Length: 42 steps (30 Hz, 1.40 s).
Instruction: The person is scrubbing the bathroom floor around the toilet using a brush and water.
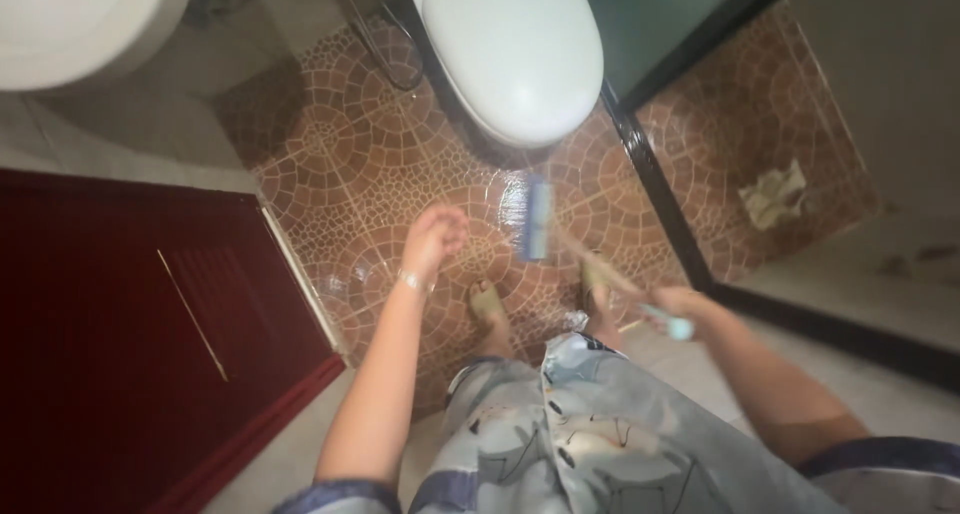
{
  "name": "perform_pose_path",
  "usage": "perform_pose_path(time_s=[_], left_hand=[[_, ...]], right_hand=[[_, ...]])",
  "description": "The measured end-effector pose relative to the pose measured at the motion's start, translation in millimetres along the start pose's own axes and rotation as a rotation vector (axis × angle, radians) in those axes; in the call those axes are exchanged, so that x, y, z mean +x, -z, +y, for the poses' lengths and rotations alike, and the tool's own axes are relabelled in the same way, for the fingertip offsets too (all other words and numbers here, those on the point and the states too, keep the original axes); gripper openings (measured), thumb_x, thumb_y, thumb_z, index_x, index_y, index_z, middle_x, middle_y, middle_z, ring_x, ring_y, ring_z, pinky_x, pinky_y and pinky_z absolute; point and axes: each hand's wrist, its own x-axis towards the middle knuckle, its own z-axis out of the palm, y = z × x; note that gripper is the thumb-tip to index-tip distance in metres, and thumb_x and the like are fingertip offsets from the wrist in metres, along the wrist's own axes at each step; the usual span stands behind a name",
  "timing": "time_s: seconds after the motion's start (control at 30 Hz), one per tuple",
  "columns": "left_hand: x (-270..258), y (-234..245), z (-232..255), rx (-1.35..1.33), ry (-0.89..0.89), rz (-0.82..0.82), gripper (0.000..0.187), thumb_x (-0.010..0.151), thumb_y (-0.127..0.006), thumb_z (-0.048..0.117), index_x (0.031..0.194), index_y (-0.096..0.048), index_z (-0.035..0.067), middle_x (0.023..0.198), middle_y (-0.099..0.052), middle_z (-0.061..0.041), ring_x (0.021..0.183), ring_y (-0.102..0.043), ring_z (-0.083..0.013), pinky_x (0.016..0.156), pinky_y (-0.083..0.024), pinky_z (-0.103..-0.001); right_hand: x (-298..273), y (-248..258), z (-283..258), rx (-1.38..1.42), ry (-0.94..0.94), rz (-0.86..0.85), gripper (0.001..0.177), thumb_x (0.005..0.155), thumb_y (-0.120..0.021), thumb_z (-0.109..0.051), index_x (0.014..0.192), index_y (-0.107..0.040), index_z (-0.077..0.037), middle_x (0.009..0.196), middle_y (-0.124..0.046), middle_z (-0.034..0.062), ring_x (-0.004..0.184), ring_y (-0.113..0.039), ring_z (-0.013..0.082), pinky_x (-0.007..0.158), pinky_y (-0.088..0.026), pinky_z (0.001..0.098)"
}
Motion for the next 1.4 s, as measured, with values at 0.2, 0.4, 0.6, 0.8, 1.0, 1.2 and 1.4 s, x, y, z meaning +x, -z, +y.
perform_pose_path(time_s=[0.2, 0.4, 0.6, 0.8, 1.0, 1.2, 1.4], left_hand=[[41.9, -1.8, 21.1, 0.046, -0.031, -0.224, 0.025, 0.093, -0.047, 0.002, 0.109, -0.065, 0.008, 0.107, -0.071, -0.005, 0.088, -0.068, -0.0154, 0.078, -0.057, -0.031], [48.7, -47.2, 2.6, 0.061, 0.043, -0.402, 0.024, 0.092, -0.047, 0.001, 0.108, -0.064, 0.007, 0.107, -0.071, -0.007, 0.087, -0.067, -0.0163, 0.075, -0.056, -0.032], [31.8, -66.9, 9.0, 0.188, 0.068, -0.443, 0.023, 0.094, -0.048, 0.003, 0.108, -0.065, 0.008, 0.108, -0.072, -0.008, 0.090, -0.069, -0.0156, 0.078, -0.057, -0.030], [30.3, -74.4, -6.5, 0.287, 0.086, -0.458, 0.024, 0.094, -0.048, 0.002, 0.108, -0.065, 0.008, 0.108, -0.072, -0.008, 0.088, -0.068, -0.0156, 0.077, -0.056, -0.030], [21.7, -102.5, -12.6, 0.289, 0.106, -0.534, 0.025, 0.092, -0.048, -0.001, 0.109, -0.065, 0.006, 0.108, -0.072, -0.009, 0.087, -0.067, -0.0150, 0.076, -0.055, -0.029], [21.1, -121.8, -14.2, 0.294, 0.095, -0.560, 0.026, 0.091, -0.047, -0.001, 0.109, -0.064, 0.005, 0.107, -0.071, -0.009, 0.087, -0.067, -0.0148, 0.075, -0.056, -0.029], [21.3, -81.4, -12.8, 0.272, 0.085, -0.507, 0.027, 0.091, -0.046, -0.001, 0.108, -0.065, 0.007, 0.108, -0.072, -0.008, 0.088, -0.068, -0.0151, 0.073, -0.054, -0.029]], right_hand=[[-41.3, -48.0, 36.9, -0.103, -0.015, 0.387, 0.042, 0.104, -0.059, -0.027, 0.126, -0.067, 0.008, 0.072, -0.061, 0.0110, 0.051, -0.058, 0.0198, 0.042, -0.050, 0.0345], [-77.0, -120.4, 79.1, 0.130, 0.016, 0.160, 0.049, 0.098, -0.060, -0.026, 0.146, -0.050, -0.024, 0.082, -0.062, 0.0091, 0.051, -0.051, 0.0179, 0.044, -0.045, 0.0363], [-61.3, -151.1, 115.5, 0.144, 0.000, 0.152, 0.040, 0.098, -0.064, -0.029, 0.137, -0.065, -0.017, 0.082, -0.063, 0.0086, 0.053, -0.057, 0.0172, 0.045, -0.048, 0.0343], [55.9, -36.4, 177.2, -0.600, 0.051, 0.486, 0.033, 0.095, -0.061, -0.032, 0.103, -0.078, -0.005, 0.084, -0.079, 0.0174, 0.067, -0.076, 0.0260, 0.065, -0.061, 0.0408], [73.3, -190.6, 144.4, 0.009, 0.268, 0.806, 0.044, 0.100, -0.056, -0.028, 0.135, -0.050, -0.003, 0.107, -0.069, 0.0306, 0.100, -0.069, 0.0444, 0.084, -0.056, 0.0506], [-44.3, -182.8, 87.9, 0.227, 0.333, 0.421, 0.044, 0.094, -0.065, -0.029, 0.135, -0.058, -0.013, 0.083, -0.068, 0.0145, 0.061, -0.067, 0.0251, 0.058, -0.057, 0.0402], [-42.0, -219.8, 34.9, 0.334, 0.205, -0.101, 0.038, 0.096, -0.063, -0.021, 0.128, -0.068, -0.001, 0.070, -0.061, 0.0046, 0.047, -0.053, 0.0138, 0.041, -0.046, 0.0352]])
